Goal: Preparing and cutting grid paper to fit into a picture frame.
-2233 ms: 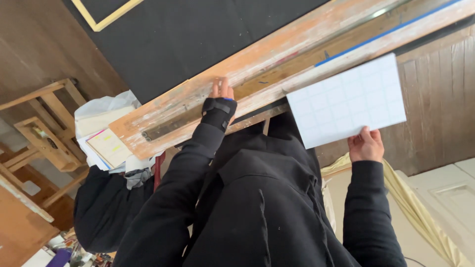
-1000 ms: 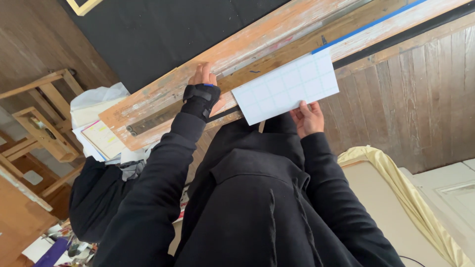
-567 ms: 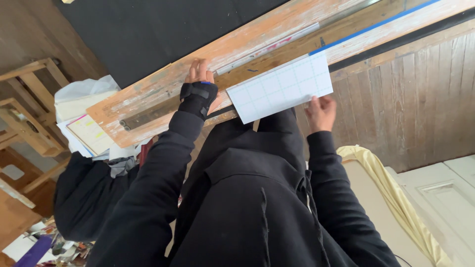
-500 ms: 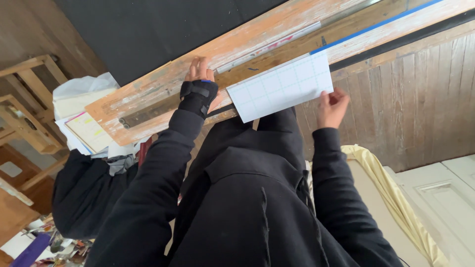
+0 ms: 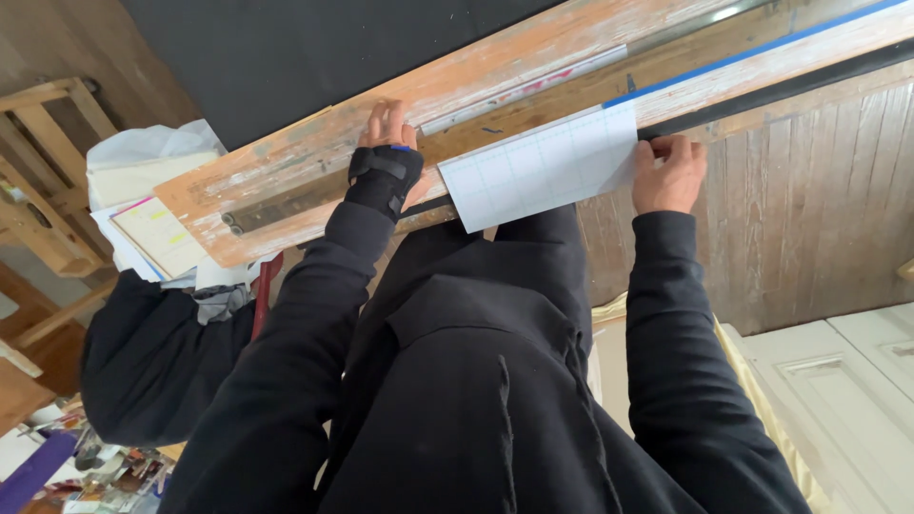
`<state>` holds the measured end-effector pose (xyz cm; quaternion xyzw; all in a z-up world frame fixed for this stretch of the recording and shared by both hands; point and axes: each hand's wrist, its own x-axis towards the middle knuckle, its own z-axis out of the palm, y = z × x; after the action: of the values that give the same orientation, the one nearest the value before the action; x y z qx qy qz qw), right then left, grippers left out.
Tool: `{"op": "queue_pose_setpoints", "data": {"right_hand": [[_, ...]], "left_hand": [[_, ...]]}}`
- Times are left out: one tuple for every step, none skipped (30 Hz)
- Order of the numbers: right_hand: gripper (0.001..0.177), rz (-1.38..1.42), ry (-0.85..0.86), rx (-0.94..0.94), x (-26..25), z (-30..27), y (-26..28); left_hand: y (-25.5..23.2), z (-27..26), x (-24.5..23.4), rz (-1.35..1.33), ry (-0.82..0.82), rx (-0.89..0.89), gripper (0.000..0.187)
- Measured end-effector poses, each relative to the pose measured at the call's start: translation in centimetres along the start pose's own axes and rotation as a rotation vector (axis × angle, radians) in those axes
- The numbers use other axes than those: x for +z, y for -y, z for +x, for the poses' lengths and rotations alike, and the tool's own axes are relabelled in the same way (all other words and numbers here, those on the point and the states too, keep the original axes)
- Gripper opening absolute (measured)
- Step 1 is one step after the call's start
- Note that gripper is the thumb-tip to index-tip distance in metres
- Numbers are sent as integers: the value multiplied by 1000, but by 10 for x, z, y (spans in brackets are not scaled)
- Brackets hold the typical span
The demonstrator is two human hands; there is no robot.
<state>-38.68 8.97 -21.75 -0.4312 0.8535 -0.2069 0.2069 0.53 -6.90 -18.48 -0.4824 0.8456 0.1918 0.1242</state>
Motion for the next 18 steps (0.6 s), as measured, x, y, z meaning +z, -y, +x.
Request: {"op": "queue_pose_setpoints", "data": {"right_hand": [[21, -1, 0, -2, 1, 3, 2], [21, 63, 43, 63, 2, 6, 5], [22, 126, 91, 130, 3, 8, 7], [22, 124, 94, 130, 2, 7, 8], [22, 136, 102, 145, 2, 7, 9], [23, 147, 110, 161, 1, 7, 10], [23, 147, 110, 160, 2, 9, 9], [23, 137, 120, 155, 4, 12, 8], [23, 124, 134, 153, 4, 11, 6], [23, 121, 137, 154, 4, 9, 1], [22, 126, 138, 155, 6, 9, -4], [22, 131, 139, 156, 8, 10, -8], [22, 132, 141, 155, 9, 10, -9], [21, 131, 138, 150, 10, 11, -11], [21, 127, 136, 146, 10, 10, -13], [21, 126, 138, 147, 10, 10, -13], [21, 121, 139, 146, 10, 10, -13], [21, 116, 141, 145, 10, 10, -14]], "left_hand": [[-4, 3, -10, -1, -2, -1, 24], [-7, 6, -20, -9, 57, -8, 32], [-11, 7, -30, -18, 118, -17, 40], [-10, 6, -28, -20, 120, -19, 40], [-9, 5, -26, -23, 118, -13, 40], [-8, 5, -25, -26, 115, -8, 40], [-7, 5, -22, -26, 114, -8, 40], [-5, 6, -18, -9, 81, -1, 37], [-5, 3, -15, 7, 53, 6, 35], [-8, 3, -18, 4, 56, 5, 35], [-8, 5, -22, 1, 76, 4, 39], [-9, 7, -26, -1, 96, 4, 43], [-9, 7, -26, -1, 97, 2, 43], [-8, 7, -26, -6, 105, -8, 40], [-9, 6, -25, -13, 114, -17, 37], [-9, 6, -25, -14, 116, -18, 37], [-10, 6, -25, 5, 116, -16, 35], [-10, 7, -26, 24, 116, -14, 33]]}}
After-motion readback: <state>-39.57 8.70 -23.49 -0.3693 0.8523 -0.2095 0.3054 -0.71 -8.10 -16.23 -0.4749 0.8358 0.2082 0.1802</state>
